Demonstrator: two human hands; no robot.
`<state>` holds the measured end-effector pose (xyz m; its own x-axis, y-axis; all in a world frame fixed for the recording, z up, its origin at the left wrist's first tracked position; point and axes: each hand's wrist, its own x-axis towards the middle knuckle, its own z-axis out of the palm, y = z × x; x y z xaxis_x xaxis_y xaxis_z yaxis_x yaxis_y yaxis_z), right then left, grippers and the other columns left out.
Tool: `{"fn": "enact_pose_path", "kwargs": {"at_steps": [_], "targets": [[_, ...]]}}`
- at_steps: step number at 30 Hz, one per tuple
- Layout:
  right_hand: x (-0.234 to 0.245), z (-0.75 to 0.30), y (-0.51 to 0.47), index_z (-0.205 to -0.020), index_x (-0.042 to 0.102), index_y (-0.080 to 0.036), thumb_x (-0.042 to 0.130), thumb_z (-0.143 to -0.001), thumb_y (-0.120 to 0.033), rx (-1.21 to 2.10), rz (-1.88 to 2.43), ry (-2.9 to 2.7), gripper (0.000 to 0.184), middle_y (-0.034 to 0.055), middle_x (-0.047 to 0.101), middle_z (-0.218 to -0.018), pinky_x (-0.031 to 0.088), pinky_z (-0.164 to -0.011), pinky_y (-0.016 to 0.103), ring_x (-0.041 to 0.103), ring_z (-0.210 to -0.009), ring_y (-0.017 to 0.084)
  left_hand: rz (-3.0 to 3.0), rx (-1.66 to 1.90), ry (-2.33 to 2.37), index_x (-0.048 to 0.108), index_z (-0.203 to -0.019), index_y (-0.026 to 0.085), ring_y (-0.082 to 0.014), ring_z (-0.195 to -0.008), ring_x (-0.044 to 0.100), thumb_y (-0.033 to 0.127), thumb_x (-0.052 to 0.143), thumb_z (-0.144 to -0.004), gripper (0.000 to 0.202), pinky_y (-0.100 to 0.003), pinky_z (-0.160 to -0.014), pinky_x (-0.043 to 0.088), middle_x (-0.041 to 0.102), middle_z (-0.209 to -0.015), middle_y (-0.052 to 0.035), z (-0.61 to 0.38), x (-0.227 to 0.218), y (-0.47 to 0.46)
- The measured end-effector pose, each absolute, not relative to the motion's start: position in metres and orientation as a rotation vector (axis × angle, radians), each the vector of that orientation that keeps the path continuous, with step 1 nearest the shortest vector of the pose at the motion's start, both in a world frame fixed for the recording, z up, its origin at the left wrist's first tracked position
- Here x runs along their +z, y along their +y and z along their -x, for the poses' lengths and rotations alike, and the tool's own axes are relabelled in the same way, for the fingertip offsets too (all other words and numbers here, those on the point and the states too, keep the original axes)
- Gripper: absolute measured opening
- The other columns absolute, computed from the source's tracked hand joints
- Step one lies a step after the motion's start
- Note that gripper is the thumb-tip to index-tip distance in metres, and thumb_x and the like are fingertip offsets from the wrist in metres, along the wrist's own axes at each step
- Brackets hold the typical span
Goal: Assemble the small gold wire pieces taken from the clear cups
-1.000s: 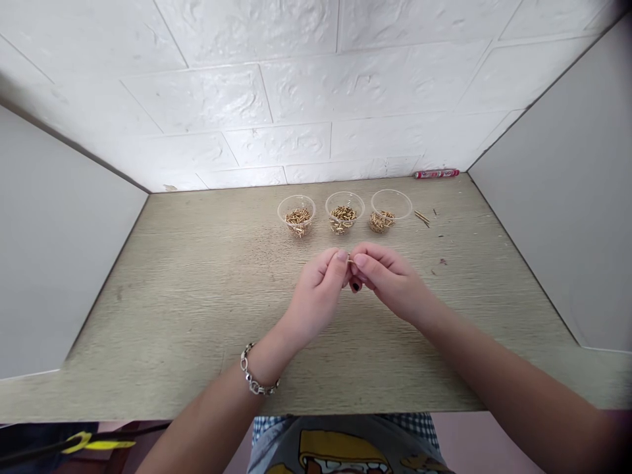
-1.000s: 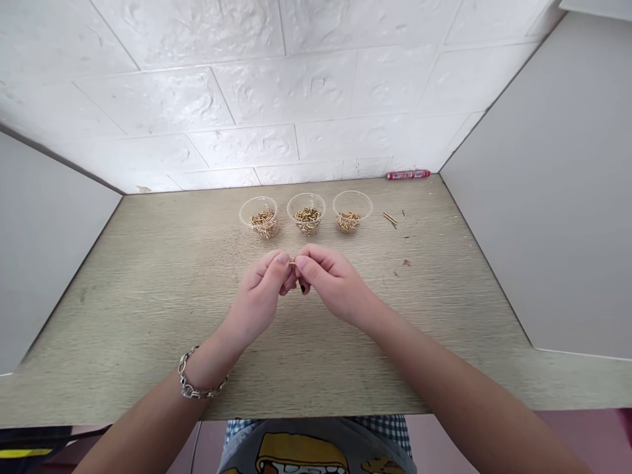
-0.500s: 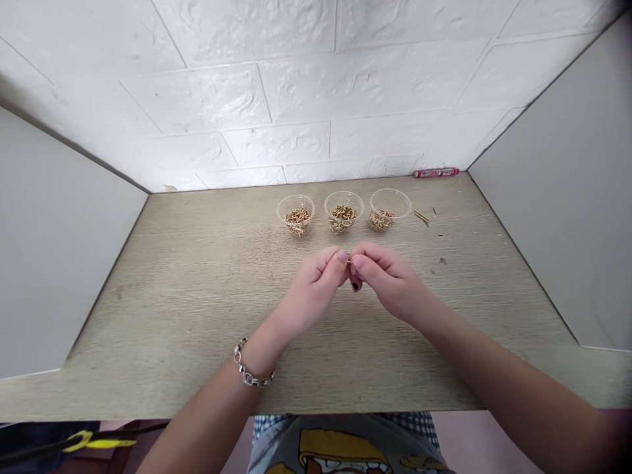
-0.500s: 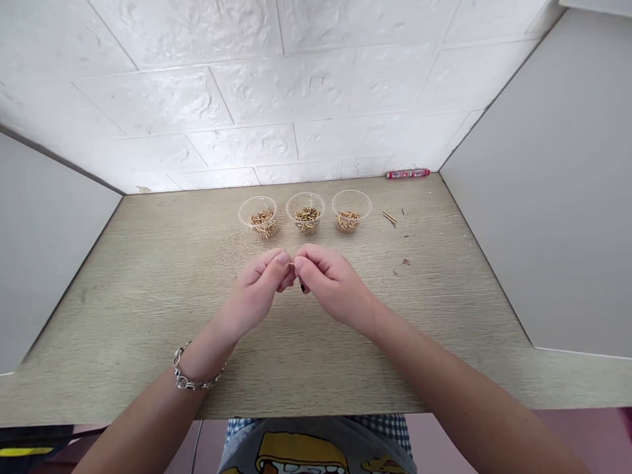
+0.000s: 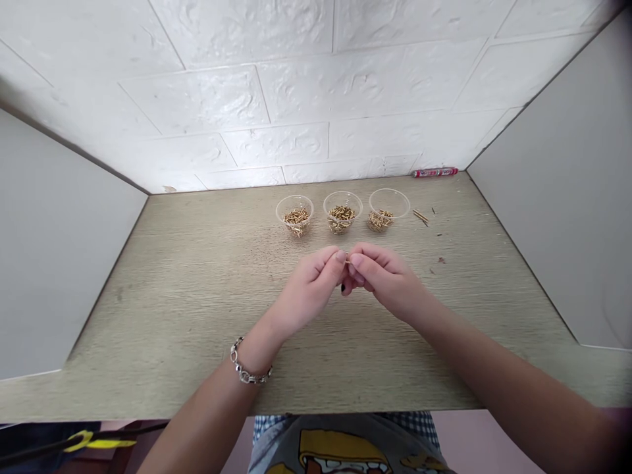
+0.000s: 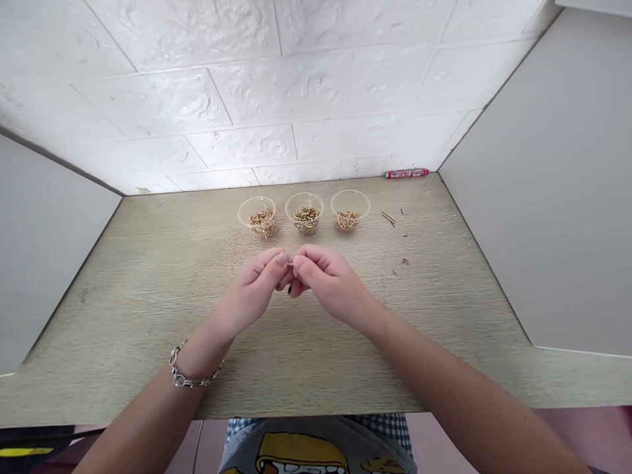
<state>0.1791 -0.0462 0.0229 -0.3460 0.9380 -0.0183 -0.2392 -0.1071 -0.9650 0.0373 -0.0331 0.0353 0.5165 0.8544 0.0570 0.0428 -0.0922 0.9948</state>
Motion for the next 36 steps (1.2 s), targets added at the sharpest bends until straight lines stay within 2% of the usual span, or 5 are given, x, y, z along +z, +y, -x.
{"fn": "enact_pose_path", "kwargs": {"at_steps": [9, 24, 31, 36], "targets": [[0.0209, -0.1764, -0.0472, -0.063, 0.051, -0.018, 0.056, -0.08, -0.041, 1.615, 0.842, -1.149, 0.029, -0.004, 0.041, -0.057, 0.051, -0.062, 0.027, 0.046, -0.055, 0.008, -1.5, 0.845, 0.811, 0.039, -0.06, 0.016, -0.0067, -0.056, 0.044, 0.031, 0.034, -0.091, 0.035, -0.021, -0.057, 0.039, 0.048, -0.062, 0.0018, -0.0381, 0.0332, -0.0341], [0.0206, -0.1744, -0.0471, -0.062, 0.052, -0.018, 0.057, -0.079, -0.038, 1.631, 0.823, -1.085, 0.027, -0.0039, 0.044, -0.056, 0.051, -0.06, 0.027, 0.048, -0.055, 0.009, -1.51, 0.868, 0.832, 0.039, -0.06, 0.016, -0.0065, -0.055, 0.043, 0.033, 0.033, -0.092, 0.037, -0.021, -0.056, 0.038, 0.047, -0.059, 0.0025, -0.0394, 0.032, -0.0355], [0.0211, -0.1744, -0.0484, -0.062, 0.052, -0.018, 0.057, -0.08, -0.039, 1.58, 0.835, -1.129, 0.028, -0.0053, 0.039, -0.053, 0.05, -0.059, 0.025, 0.047, -0.053, 0.008, -1.525, 0.871, 0.82, 0.038, -0.06, 0.016, -0.0061, -0.056, 0.043, 0.032, 0.033, -0.092, 0.036, -0.021, -0.057, 0.037, 0.044, -0.059, 0.0033, -0.0388, 0.0319, -0.0356], [0.0216, -0.1767, -0.051, -0.068, 0.053, -0.018, 0.05, -0.085, -0.036, 1.447, 0.905, -1.28, 0.025, -0.0031, 0.051, -0.061, 0.05, -0.061, 0.024, 0.053, -0.057, 0.008, -1.575, 0.842, 0.866, 0.037, -0.06, 0.016, -0.0065, -0.057, 0.042, 0.033, 0.033, -0.092, 0.037, -0.021, -0.057, 0.036, 0.044, -0.06, 0.0029, -0.0375, 0.0328, -0.0352]]}}
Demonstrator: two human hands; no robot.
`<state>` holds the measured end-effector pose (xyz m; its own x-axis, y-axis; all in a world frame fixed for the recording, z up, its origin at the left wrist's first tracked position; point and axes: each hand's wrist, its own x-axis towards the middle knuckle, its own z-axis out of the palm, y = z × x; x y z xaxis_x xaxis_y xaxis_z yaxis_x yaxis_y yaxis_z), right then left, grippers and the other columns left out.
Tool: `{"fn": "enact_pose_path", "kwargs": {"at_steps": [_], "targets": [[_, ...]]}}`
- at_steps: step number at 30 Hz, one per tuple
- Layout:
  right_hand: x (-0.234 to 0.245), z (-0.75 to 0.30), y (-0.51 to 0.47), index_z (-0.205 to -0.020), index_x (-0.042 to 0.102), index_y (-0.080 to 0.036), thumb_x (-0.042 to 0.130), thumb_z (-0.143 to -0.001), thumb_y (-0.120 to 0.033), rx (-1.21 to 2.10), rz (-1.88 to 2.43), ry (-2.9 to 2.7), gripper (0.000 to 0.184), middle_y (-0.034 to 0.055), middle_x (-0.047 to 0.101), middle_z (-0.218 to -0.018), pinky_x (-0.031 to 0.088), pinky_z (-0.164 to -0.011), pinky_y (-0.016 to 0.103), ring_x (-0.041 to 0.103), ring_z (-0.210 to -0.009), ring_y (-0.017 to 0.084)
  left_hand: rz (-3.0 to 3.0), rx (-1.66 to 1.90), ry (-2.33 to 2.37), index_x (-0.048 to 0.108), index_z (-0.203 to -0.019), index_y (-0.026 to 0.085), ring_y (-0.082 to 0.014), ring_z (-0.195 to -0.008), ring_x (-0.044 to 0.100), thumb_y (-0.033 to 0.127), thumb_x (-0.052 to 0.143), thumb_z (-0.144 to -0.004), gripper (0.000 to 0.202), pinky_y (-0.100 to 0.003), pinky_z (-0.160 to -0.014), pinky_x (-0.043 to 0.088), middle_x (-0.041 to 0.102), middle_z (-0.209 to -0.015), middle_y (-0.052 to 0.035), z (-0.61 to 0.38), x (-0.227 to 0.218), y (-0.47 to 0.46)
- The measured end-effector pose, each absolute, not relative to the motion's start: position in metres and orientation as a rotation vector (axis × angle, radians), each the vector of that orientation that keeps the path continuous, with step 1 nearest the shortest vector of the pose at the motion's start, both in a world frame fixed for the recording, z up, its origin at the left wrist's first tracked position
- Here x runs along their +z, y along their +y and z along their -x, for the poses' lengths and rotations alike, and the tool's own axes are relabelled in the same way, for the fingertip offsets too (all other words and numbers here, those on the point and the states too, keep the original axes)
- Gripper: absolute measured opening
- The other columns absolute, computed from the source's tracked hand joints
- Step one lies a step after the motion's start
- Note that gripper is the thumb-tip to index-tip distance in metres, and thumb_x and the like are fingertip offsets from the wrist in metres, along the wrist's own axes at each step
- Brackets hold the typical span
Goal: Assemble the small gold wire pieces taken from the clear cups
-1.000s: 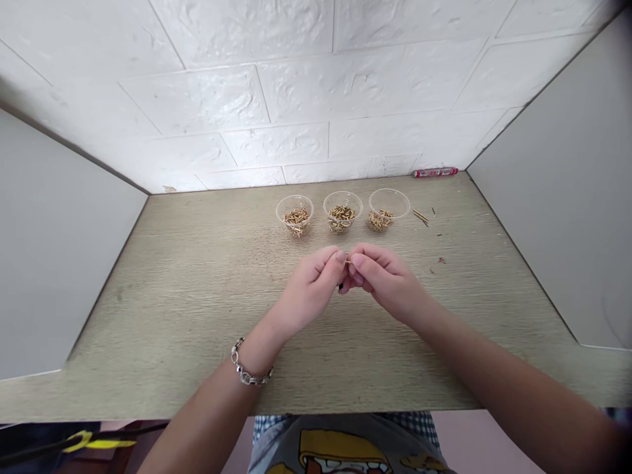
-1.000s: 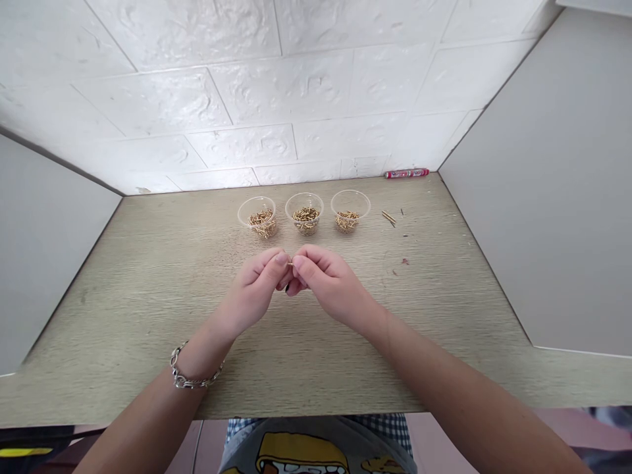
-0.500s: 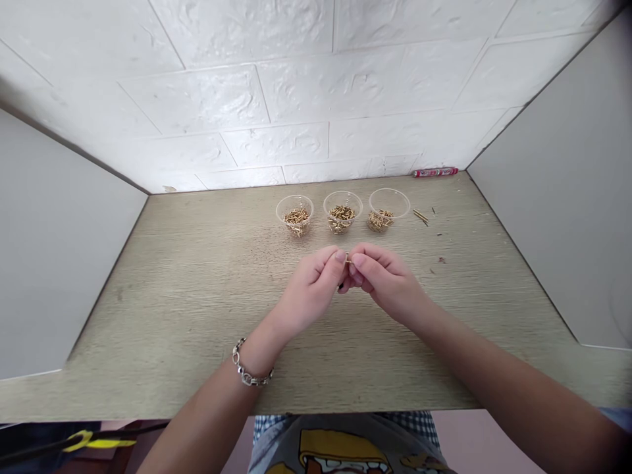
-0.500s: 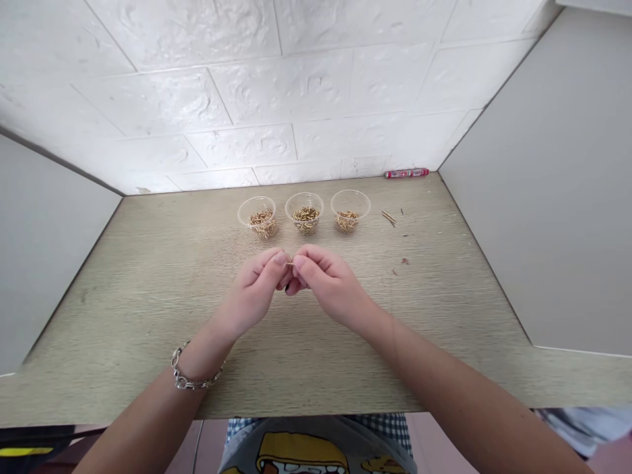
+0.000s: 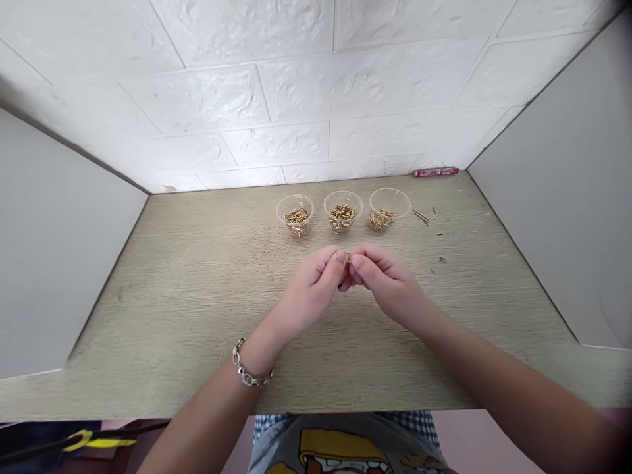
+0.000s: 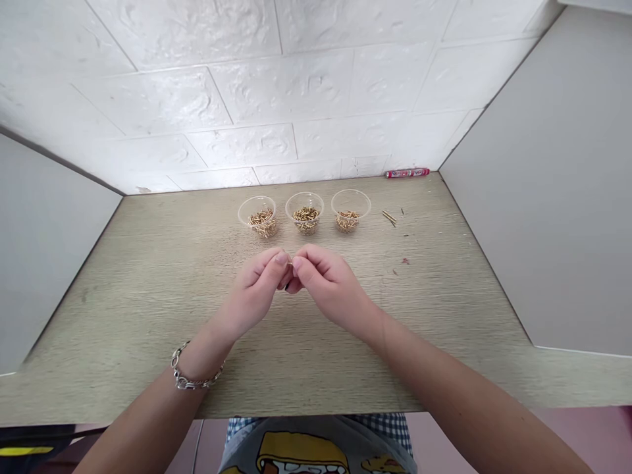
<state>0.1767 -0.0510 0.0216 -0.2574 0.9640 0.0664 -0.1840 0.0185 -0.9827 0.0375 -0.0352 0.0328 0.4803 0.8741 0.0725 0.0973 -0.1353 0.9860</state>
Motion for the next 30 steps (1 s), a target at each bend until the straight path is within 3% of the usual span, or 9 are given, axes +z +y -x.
{"fn": "enact_pose_path", "kwargs": {"at_steps": [5, 12, 18, 25, 30], "targets": [[0.0257, -0.1798, -0.0523, -0.073, 0.054, -0.018, 0.044, -0.088, -0.028, 1.279, 1.001, -1.483, 0.02, -0.0004, 0.06, -0.067, 0.05, -0.062, 0.024, 0.059, -0.065, 0.01, -1.56, 0.817, 0.843, 0.036, -0.061, 0.016, -0.0068, -0.059, 0.04, 0.034, 0.033, -0.092, 0.036, -0.021, -0.059, 0.036, 0.044, -0.063, 0.0022, -0.0352, 0.0338, -0.0344], [0.0256, -0.1803, -0.0521, -0.073, 0.053, -0.018, 0.042, -0.088, -0.023, 1.129, 1.047, -1.602, 0.02, 0.0002, 0.061, -0.068, 0.048, -0.061, 0.024, 0.059, -0.066, 0.01, -1.605, 0.805, 0.881, 0.035, -0.059, 0.016, -0.0069, -0.059, 0.039, 0.033, 0.034, -0.091, 0.036, -0.022, -0.06, 0.034, 0.044, -0.062, 0.0025, -0.0337, 0.0345, -0.0342], [0.0231, -0.18, -0.0519, -0.074, 0.052, -0.018, 0.041, -0.089, -0.022, 1.025, 1.025, -1.654, 0.019, 0.0, 0.06, -0.068, 0.046, -0.061, 0.023, 0.058, -0.065, 0.01, -1.577, 0.821, 0.85, 0.033, -0.059, 0.016, -0.0067, -0.057, 0.035, 0.032, 0.034, -0.091, 0.036, -0.022, -0.058, 0.033, 0.038, -0.06, 0.0036, -0.0348, 0.0336, -0.0339], [0.0215, -0.1814, -0.0493, -0.072, 0.048, -0.018, 0.042, -0.087, -0.015, 0.482, 1.033, -1.904, 0.017, -0.0022, 0.05, -0.063, 0.037, -0.056, 0.022, 0.047, -0.059, 0.008, -1.491, 0.847, 0.842, 0.033, -0.061, 0.017, -0.0069, -0.054, 0.03, 0.033, 0.035, -0.09, 0.033, -0.022, -0.052, 0.029, 0.031, -0.058, 0.0045, -0.038, 0.0331, -0.0334], [0.0197, -0.1833, -0.0493, -0.073, 0.047, -0.019, 0.041, -0.088, -0.014, 0.35, 1.026, -1.977, 0.016, -0.0014, 0.048, -0.065, 0.035, -0.056, 0.023, 0.044, -0.061, 0.009, -1.476, 0.839, 0.856, 0.033, -0.062, 0.017, -0.0072, -0.054, 0.03, 0.032, 0.034, -0.09, 0.032, -0.022, -0.053, 0.029, 0.032, -0.056, 0.0044, -0.0383, 0.0328, -0.0329]]}}
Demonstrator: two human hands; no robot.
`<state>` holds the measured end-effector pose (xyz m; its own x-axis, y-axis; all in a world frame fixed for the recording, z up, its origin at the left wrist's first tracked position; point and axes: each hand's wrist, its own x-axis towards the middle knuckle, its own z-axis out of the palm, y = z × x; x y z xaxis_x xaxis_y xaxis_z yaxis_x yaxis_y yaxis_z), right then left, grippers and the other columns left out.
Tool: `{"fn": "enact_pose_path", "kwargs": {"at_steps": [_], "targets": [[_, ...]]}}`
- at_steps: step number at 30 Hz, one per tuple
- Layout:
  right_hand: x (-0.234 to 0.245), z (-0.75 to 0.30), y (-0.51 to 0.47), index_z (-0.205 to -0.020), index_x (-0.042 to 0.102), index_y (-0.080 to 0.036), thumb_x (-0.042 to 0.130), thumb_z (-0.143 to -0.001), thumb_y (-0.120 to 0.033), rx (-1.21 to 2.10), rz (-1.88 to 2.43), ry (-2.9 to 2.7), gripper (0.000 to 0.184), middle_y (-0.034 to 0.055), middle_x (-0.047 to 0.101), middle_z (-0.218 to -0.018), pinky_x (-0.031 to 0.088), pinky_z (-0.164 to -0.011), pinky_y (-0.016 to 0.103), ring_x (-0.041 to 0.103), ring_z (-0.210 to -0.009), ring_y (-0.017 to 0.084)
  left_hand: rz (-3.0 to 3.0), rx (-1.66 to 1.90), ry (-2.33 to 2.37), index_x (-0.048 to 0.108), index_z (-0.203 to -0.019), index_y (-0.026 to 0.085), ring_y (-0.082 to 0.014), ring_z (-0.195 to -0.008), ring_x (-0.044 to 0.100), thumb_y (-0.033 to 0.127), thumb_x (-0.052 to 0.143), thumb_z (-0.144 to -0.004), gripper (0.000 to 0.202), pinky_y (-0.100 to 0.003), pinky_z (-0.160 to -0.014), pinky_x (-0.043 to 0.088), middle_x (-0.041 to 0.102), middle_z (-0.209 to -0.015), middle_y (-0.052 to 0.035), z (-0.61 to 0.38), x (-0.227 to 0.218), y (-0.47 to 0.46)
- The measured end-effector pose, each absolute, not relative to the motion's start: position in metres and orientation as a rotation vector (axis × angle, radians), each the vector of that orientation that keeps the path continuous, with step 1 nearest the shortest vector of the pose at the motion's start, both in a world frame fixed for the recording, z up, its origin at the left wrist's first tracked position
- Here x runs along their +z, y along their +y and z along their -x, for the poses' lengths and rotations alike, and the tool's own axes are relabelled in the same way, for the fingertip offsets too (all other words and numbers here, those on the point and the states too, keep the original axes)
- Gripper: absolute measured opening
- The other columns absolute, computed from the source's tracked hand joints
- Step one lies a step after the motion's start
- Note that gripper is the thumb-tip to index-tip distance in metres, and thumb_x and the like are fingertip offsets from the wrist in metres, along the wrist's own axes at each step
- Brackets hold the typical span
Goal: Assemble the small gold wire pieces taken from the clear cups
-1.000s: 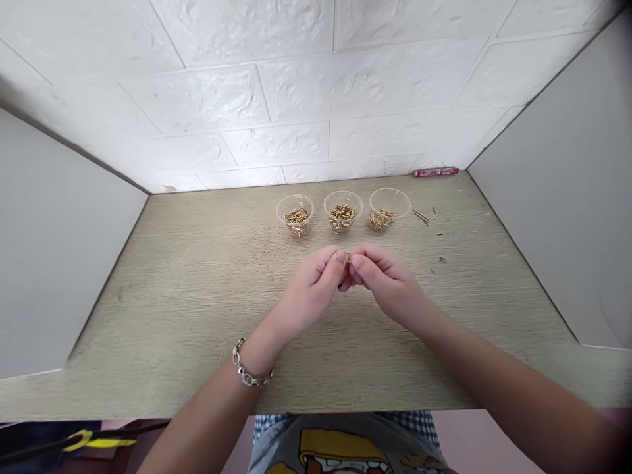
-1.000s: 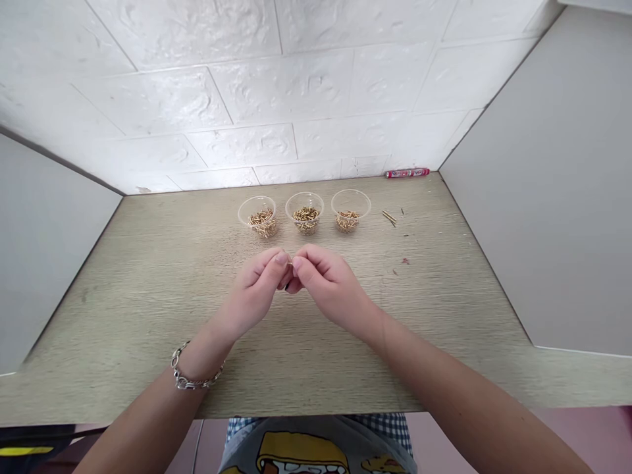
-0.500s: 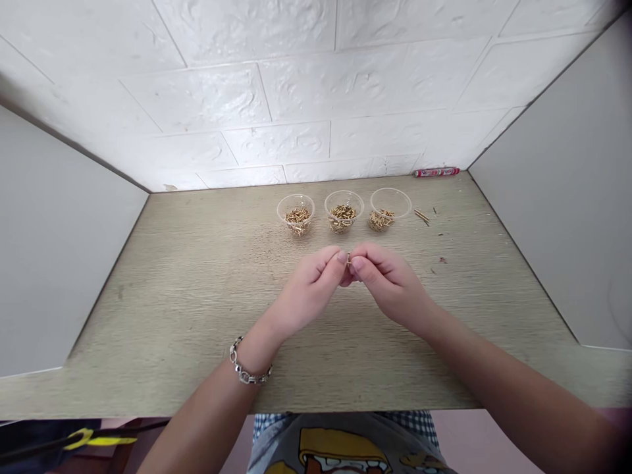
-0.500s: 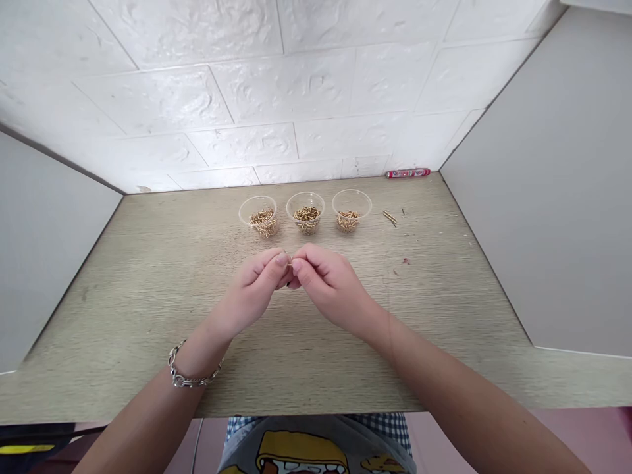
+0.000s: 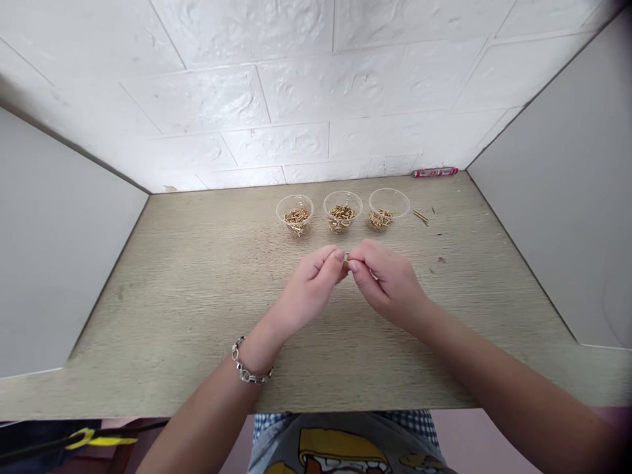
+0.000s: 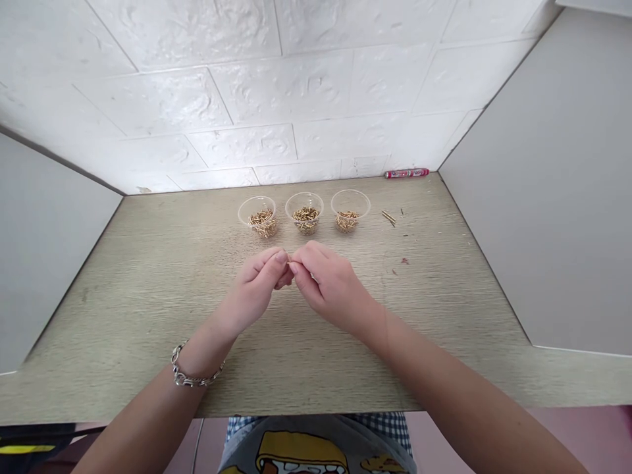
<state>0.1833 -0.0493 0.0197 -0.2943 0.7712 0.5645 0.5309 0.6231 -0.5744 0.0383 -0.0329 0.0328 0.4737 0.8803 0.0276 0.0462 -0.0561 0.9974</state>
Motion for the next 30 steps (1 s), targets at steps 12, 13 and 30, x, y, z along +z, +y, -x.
{"fn": "enact_pose_path", "kwargs": {"at_steps": [12, 13, 30], "targets": [[0.0252, -0.1824, -0.0503, -0.072, 0.049, -0.018, 0.039, -0.09, -0.025, 0.985, 1.123, -1.725, 0.022, -0.0013, 0.053, -0.064, 0.04, -0.059, 0.025, 0.05, -0.062, 0.01, -1.688, 0.857, 0.92, 0.04, -0.061, 0.016, -0.0073, -0.059, 0.04, 0.031, 0.033, -0.092, 0.035, -0.022, -0.059, 0.033, 0.046, -0.063, 0.0029, -0.0369, 0.031, -0.0342], [0.0252, -0.1824, -0.05, -0.072, 0.049, -0.018, 0.038, -0.09, -0.027, 1.078, 1.118, -1.678, 0.023, -0.0015, 0.052, -0.063, 0.041, -0.059, 0.026, 0.05, -0.061, 0.01, -1.698, 0.852, 0.919, 0.041, -0.062, 0.016, -0.0074, -0.059, 0.042, 0.031, 0.032, -0.092, 0.035, -0.022, -0.059, 0.034, 0.048, -0.063, 0.0026, -0.037, 0.0312, -0.0343], [0.0287, -0.1815, -0.0523, -0.069, 0.048, -0.019, 0.04, -0.087, -0.018, 0.505, 1.096, -1.936, 0.02, -0.0012, 0.05, -0.062, 0.036, -0.056, 0.023, 0.046, -0.06, 0.01, -1.564, 0.812, 0.884, 0.034, -0.062, 0.017, -0.0079, -0.055, 0.032, 0.034, 0.033, -0.091, 0.034, -0.022, -0.054, 0.03, 0.034, -0.058, 0.004, -0.0383, 0.031, -0.0325]]}}
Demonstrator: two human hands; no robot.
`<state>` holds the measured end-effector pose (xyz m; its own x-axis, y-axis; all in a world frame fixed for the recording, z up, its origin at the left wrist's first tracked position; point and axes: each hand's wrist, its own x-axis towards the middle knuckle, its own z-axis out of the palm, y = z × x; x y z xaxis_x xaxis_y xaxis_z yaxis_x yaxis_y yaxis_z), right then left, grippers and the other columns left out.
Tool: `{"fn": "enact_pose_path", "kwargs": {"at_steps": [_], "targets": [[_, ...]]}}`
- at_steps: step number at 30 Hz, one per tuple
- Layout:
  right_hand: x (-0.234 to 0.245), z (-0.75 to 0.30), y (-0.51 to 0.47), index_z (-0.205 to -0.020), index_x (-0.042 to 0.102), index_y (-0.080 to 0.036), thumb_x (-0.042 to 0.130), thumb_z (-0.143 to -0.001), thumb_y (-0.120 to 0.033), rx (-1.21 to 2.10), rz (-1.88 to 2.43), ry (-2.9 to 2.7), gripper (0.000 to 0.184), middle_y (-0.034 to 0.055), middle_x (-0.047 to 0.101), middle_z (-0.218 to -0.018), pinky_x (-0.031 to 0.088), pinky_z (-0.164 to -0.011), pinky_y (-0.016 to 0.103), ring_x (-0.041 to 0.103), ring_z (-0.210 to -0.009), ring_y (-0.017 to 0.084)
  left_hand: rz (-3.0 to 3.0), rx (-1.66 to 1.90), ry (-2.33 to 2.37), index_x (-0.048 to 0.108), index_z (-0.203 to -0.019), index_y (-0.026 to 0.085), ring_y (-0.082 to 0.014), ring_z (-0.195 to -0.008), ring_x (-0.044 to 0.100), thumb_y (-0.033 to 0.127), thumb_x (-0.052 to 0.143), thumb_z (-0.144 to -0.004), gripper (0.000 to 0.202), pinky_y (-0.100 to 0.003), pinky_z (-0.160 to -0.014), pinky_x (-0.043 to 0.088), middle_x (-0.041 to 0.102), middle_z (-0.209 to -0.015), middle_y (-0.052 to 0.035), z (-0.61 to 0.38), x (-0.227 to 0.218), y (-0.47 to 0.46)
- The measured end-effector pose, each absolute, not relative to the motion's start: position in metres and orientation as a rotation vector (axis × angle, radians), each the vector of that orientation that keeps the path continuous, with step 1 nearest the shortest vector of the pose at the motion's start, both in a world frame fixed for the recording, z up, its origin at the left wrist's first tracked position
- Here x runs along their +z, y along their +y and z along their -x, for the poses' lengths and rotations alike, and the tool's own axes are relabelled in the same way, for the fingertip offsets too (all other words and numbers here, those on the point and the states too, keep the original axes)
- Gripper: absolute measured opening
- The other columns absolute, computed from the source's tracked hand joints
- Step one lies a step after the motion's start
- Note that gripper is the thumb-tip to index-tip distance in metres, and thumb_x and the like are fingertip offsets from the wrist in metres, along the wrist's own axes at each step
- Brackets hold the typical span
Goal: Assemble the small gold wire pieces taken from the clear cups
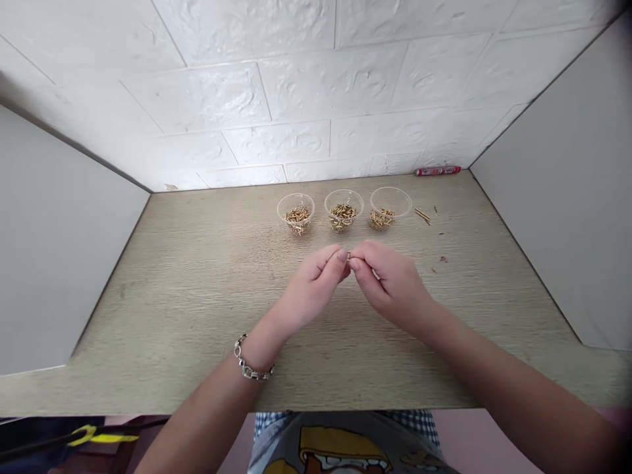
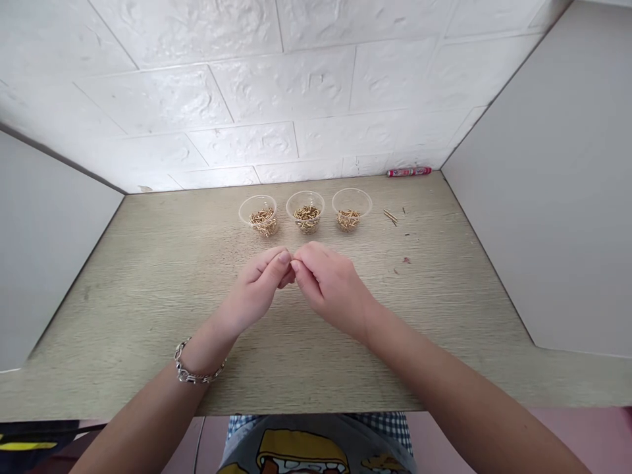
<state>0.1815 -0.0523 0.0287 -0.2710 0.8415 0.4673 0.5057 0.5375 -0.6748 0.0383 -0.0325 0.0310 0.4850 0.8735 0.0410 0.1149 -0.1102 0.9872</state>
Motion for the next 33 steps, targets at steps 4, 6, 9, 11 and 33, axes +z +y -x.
{"fn": "enact_pose_path", "kwargs": {"at_steps": [4, 6, 9, 11, 33], "targets": [[0.031, -0.183, -0.051, -0.068, 0.047, -0.018, 0.039, -0.088, -0.024, 0.955, 1.15, -1.76, 0.023, -0.0026, 0.049, -0.058, 0.037, -0.054, 0.023, 0.046, -0.056, 0.009, -1.613, 0.829, 0.852, 0.036, -0.061, 0.017, -0.008, -0.056, 0.034, 0.034, 0.033, -0.092, 0.036, -0.022, -0.056, 0.031, 0.036, -0.058, 0.0037, -0.038, 0.031, -0.033], [0.031, -0.184, -0.05, -0.068, 0.047, -0.018, 0.039, -0.088, -0.028, 1.204, 1.128, -1.64, 0.024, -0.0029, 0.048, -0.057, 0.038, -0.053, 0.024, 0.046, -0.054, 0.009, -1.64, 0.82, 0.854, 0.037, -0.061, 0.017, -0.0084, -0.056, 0.035, 0.035, 0.033, -0.092, 0.037, -0.022, -0.058, 0.032, 0.036, -0.057, 0.0036, -0.037, 0.031, -0.033], [0.029, -0.184, -0.047, -0.066, 0.045, -0.018, 0.042, -0.087, -0.033, 1.482, 1.041, -1.449, 0.026, -0.0041, 0.044, -0.054, 0.037, -0.051, 0.024, 0.044, -0.051, 0.008, -1.697, 0.78, 0.878, 0.038, -0.061, 0.017, -0.0089, -0.056, 0.037, 0.036, 0.032, -0.092, 0.037, -0.023, -0.058, 0.033, 0.037, -0.056, 0.0034, -0.036, 0.033, -0.033], [0.027, -0.183, -0.046, -0.065, 0.044, -0.018, 0.045, -0.085, -0.036, 1.636, 0.998, -1.311, 0.027, -0.0053, 0.04, -0.053, 0.037, -0.049, 0.023, 0.042, -0.049, 0.008, -1.772, 0.763, 0.91, 0.037, -0.062, 0.017, -0.0087, -0.056, 0.037, 0.033, 0.031, -0.092, 0.035, -0.023, -0.058, 0.032, 0.04, -0.058, 0.0032, -0.036, 0.035, -0.033], [0.023, -0.191, -0.051, -0.071, 0.045, -0.021, 0.039, -0.084, -0.008, -0.14, 0.931, -2.242, 0.019, 0.0023, 0.047, -0.066, 0.037, -0.06, 0.027, 0.039, -0.064, 0.015, -1.476, 0.608, 0.75, 0.037, -0.06, 0.016, -0.0086, -0.056, 0.034, 0.036, 0.037, -0.088, 0.034, -0.024, -0.055, 0.03, 0.035, -0.057, 0.0029, -0.031, 0.034, -0.026]]}}
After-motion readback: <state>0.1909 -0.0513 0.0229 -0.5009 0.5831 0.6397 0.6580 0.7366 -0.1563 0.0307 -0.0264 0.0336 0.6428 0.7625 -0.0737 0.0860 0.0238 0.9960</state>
